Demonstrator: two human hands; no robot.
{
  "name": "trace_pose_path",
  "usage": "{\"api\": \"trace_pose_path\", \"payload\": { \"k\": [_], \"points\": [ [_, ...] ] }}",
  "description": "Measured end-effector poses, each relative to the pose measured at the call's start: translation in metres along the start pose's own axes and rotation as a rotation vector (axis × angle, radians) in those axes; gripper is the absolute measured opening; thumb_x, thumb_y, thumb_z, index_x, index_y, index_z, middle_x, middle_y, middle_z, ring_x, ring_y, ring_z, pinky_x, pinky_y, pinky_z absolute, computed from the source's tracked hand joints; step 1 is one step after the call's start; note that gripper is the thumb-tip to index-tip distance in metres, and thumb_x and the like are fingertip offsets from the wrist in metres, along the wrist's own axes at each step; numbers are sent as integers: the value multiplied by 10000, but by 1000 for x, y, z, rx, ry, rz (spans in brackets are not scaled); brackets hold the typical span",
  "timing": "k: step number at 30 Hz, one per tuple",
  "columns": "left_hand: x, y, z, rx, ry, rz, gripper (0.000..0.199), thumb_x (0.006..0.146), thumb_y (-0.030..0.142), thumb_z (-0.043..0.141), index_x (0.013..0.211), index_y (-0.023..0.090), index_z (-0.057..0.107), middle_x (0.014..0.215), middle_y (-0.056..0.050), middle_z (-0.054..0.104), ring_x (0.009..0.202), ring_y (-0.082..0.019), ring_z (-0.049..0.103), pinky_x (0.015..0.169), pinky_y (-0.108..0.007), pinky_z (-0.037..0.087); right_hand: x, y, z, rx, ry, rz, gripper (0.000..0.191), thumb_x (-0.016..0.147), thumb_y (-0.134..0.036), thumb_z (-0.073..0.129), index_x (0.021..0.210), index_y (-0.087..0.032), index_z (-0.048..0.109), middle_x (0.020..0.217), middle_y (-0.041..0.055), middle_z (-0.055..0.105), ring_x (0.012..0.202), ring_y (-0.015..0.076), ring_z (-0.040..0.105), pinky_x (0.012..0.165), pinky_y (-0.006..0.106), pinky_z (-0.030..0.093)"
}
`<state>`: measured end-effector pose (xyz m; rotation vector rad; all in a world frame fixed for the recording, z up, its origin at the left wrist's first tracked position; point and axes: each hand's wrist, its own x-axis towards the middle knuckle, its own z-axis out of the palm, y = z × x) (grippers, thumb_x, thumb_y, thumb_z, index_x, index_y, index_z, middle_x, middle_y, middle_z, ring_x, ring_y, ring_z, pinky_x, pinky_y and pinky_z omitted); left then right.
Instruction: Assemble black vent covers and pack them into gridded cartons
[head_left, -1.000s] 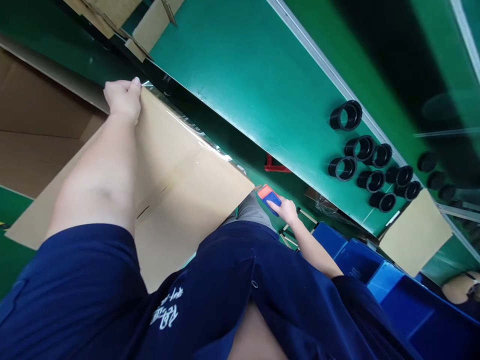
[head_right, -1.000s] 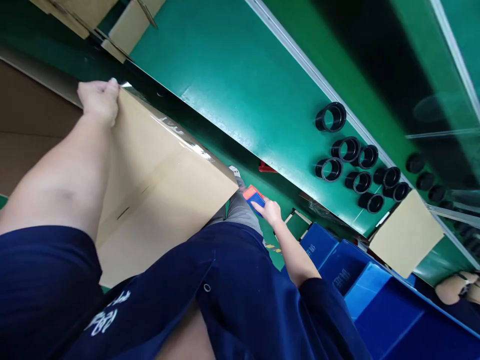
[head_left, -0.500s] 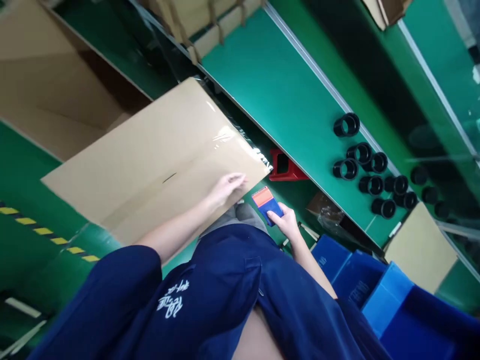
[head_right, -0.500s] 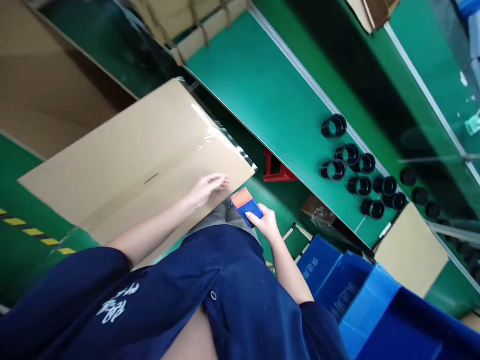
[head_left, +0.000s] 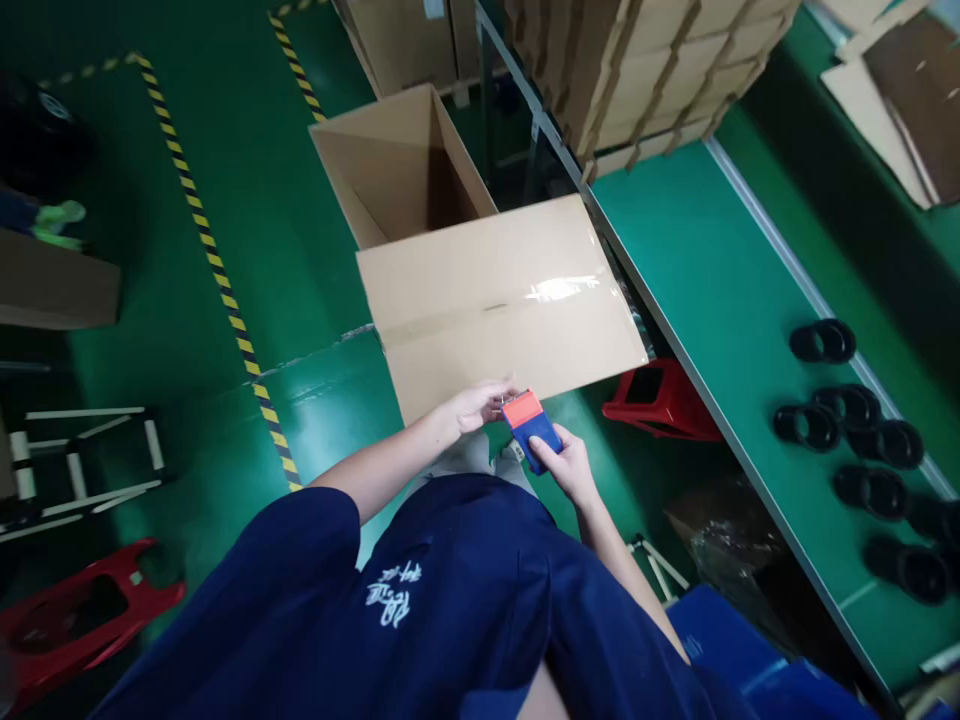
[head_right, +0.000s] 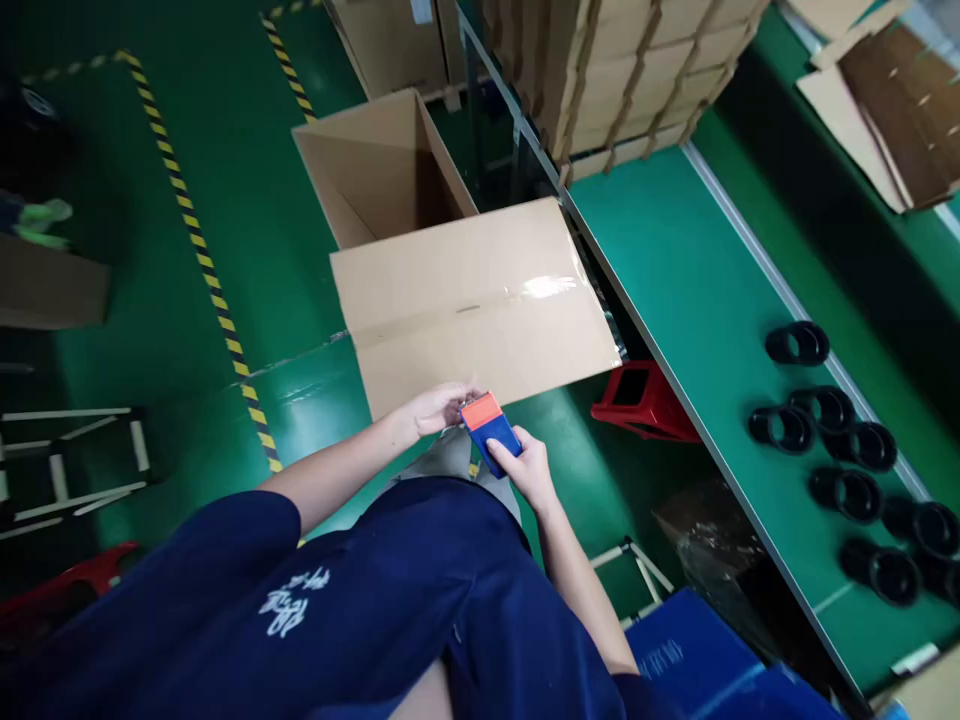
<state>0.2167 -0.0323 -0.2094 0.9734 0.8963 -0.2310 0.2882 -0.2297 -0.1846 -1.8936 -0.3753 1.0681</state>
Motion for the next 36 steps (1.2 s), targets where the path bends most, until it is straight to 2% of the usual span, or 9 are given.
{"api": "trace_pose_path", "payload": {
  "k": [2,4,6,11,14,20,30,33,36],
  "points": [
    [-2,0,-25,160,164,112,554,607,664,890,687,155,688,674,-64,680,639,-175,647,642,-307,530,4,-13,36,-21,37,-2,579,752,-749,691,765,-170,671,618,30,642,557,171,581,513,265,466],
    [7,17,-74,234,314,182,512,558,583,941,631,162,660,652,-57,672,641,-182,640,647,-316,526,11,-28,78,-38,62,28,587,763,-751,682,778,-164,686,612,36,647,551,175,585,507,263,458],
    [22,57,-151,273,473,248,451,581,503,945,599,177,635,657,-46,667,694,-193,646,692,-324,526,12,-39,120,-52,53,71,594,769,-753,676,791,-159,700,625,47,661,565,185,595,514,266,458],
    [71,190,-381,416,837,391,297,704,312,873,603,200,617,827,-60,715,955,-233,652,965,-397,492,-18,-40,202,-65,-39,215,559,762,-713,724,727,-157,676,613,35,635,568,160,522,518,256,406],
    [110,228,-454,493,832,411,251,700,253,873,596,200,651,831,-61,727,956,-241,656,993,-400,480,-34,-44,233,-43,-1,314,539,784,-685,731,752,-149,675,624,27,621,588,152,502,537,252,402],
    [164,226,-469,664,748,364,236,689,314,907,609,198,718,789,-65,749,879,-245,678,869,-372,510,-30,-65,269,-16,72,375,544,802,-675,724,850,-133,712,716,57,678,649,178,551,590,264,454],
    [189,178,-459,805,590,154,284,815,383,843,928,128,787,974,-82,777,912,-179,674,935,-325,514,-25,-52,296,-5,79,384,581,759,-711,724,815,-132,721,699,75,691,636,193,572,586,279,464],
    [185,183,-457,874,561,148,384,798,391,862,1071,138,769,1182,-95,750,1126,-206,641,1073,-355,466,-26,-53,297,3,84,354,558,777,-697,714,813,-141,716,699,68,692,628,187,571,581,277,466],
    [177,189,-456,1030,618,209,731,734,435,912,1366,189,638,1554,-103,516,1469,-300,393,1230,-509,295,-28,-52,295,-29,94,337,527,788,-677,717,797,-150,703,689,57,688,614,177,563,575,272,458]
  ]
}}
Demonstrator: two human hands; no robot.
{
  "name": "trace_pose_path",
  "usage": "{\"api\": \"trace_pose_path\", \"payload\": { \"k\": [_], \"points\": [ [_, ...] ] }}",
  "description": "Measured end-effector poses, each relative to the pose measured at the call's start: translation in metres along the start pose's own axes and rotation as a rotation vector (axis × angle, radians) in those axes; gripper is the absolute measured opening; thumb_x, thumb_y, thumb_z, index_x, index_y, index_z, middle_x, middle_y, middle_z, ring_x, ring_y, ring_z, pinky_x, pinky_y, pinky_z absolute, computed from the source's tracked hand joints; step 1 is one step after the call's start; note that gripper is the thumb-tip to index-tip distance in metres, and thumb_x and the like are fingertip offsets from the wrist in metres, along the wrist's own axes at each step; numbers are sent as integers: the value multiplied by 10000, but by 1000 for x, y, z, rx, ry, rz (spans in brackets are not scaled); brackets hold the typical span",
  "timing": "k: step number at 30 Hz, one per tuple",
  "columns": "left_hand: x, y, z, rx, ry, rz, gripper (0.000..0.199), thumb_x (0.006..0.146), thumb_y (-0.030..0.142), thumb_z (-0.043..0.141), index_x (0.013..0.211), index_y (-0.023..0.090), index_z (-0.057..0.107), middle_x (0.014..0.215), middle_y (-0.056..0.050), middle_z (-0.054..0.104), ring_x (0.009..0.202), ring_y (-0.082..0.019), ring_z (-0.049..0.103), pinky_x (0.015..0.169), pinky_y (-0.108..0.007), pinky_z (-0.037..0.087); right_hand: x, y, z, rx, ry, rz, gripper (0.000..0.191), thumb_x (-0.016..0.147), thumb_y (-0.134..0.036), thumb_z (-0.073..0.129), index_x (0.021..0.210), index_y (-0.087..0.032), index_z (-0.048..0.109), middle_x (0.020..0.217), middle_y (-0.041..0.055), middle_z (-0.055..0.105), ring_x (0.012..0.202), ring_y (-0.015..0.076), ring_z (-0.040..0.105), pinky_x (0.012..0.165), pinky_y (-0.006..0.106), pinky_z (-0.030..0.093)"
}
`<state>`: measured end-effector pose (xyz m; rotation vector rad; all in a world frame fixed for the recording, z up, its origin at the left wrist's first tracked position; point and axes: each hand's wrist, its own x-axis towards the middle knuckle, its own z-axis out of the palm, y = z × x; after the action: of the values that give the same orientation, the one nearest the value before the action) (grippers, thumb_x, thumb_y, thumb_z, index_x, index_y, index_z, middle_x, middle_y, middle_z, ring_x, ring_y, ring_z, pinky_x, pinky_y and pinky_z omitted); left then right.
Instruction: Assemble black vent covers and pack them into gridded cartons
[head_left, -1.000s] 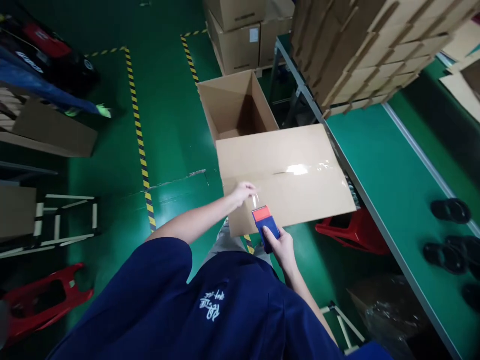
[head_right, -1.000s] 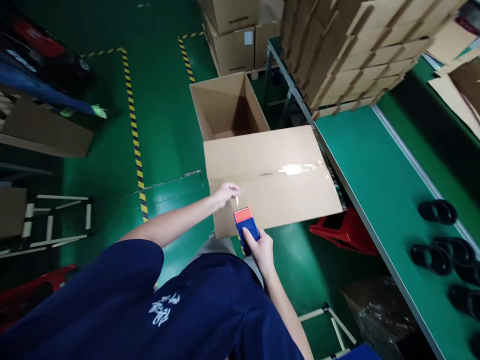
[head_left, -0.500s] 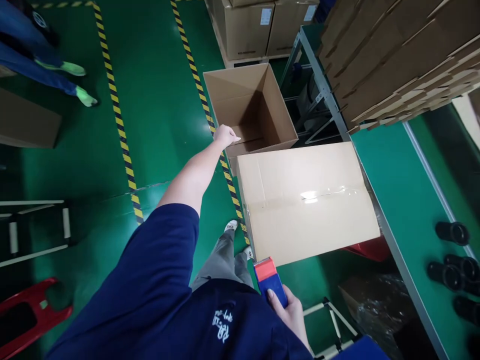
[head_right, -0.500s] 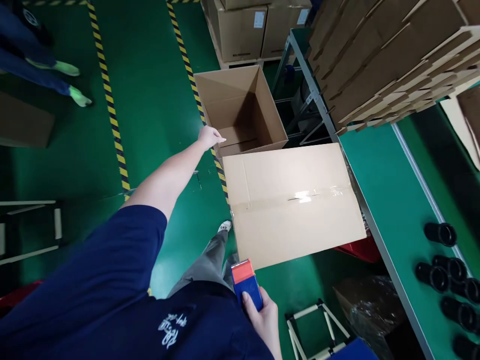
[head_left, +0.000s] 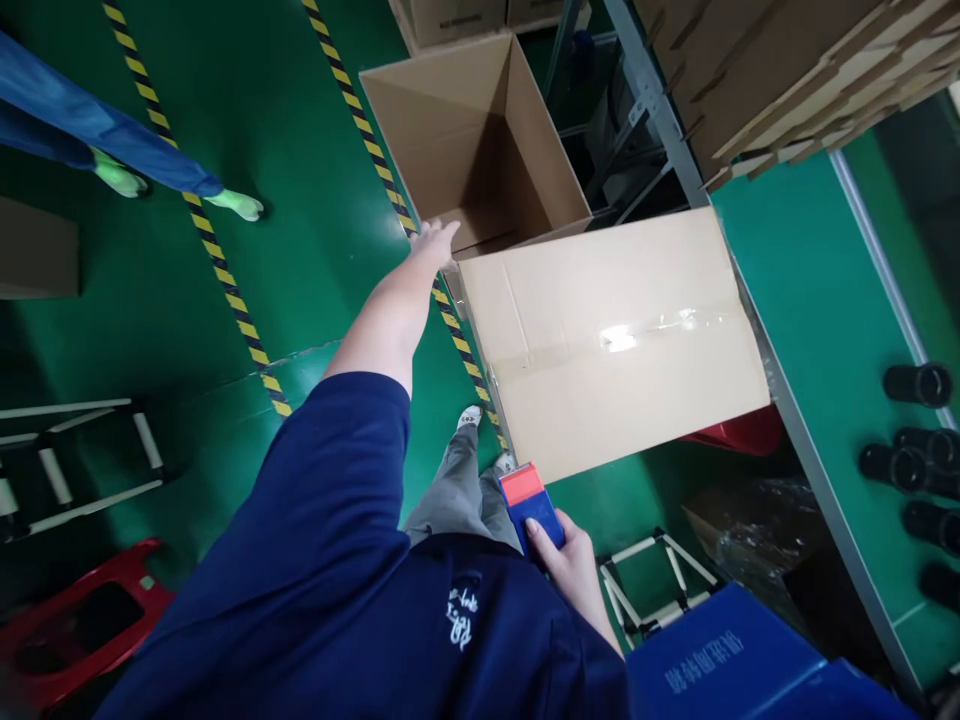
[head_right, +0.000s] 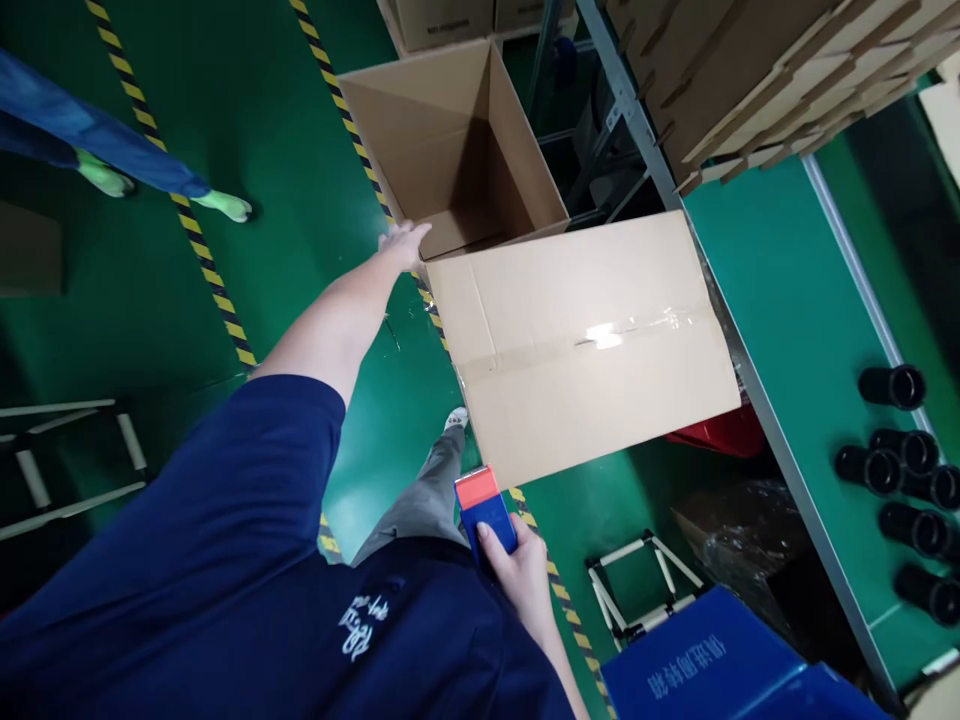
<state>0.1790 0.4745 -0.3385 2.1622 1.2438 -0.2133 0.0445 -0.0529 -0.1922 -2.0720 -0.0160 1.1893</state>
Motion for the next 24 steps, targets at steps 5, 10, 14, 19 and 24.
{"api": "trace_pose_path", "payload": {
  "k": [5,10,14,19,24],
  "points": [
    [-29,5,0,97,167,6,493,977,492,644,1225,70,708,1301,-134,708,1269,-227,579,1151,-417,377,9,7,5,-14,-4,-2,508,801,-674,693,780,-167,668,662,31,655,587,162,538,534,261,426],
    [-68,17,14,5,117,102,534,885,573,718,1030,63,788,1080,-107,789,1042,-175,670,1025,-336,455,18,40,11,-50,18,-57,501,800,-681,670,803,-180,656,642,12,621,583,162,539,561,268,434],
    [-78,23,23,3,189,77,616,892,596,683,1079,15,765,1152,-141,768,1168,-230,659,1076,-414,434,-3,98,-1,-89,57,-27,519,792,-691,654,811,-172,669,660,22,644,607,165,532,590,277,445],
    [-69,18,35,-17,195,91,726,884,616,661,1092,-77,722,1185,-129,755,1221,-254,639,1106,-441,410,-40,151,-22,-53,53,70,528,796,-670,651,888,-153,707,708,48,680,683,201,577,640,301,482],
    [-54,10,44,-34,210,112,860,850,674,623,1042,-163,677,1151,-116,734,1255,-310,608,1087,-482,385,-42,159,-32,-59,30,77,518,796,-656,662,921,-157,729,761,63,710,766,230,612,686,307,501]
  ]
}}
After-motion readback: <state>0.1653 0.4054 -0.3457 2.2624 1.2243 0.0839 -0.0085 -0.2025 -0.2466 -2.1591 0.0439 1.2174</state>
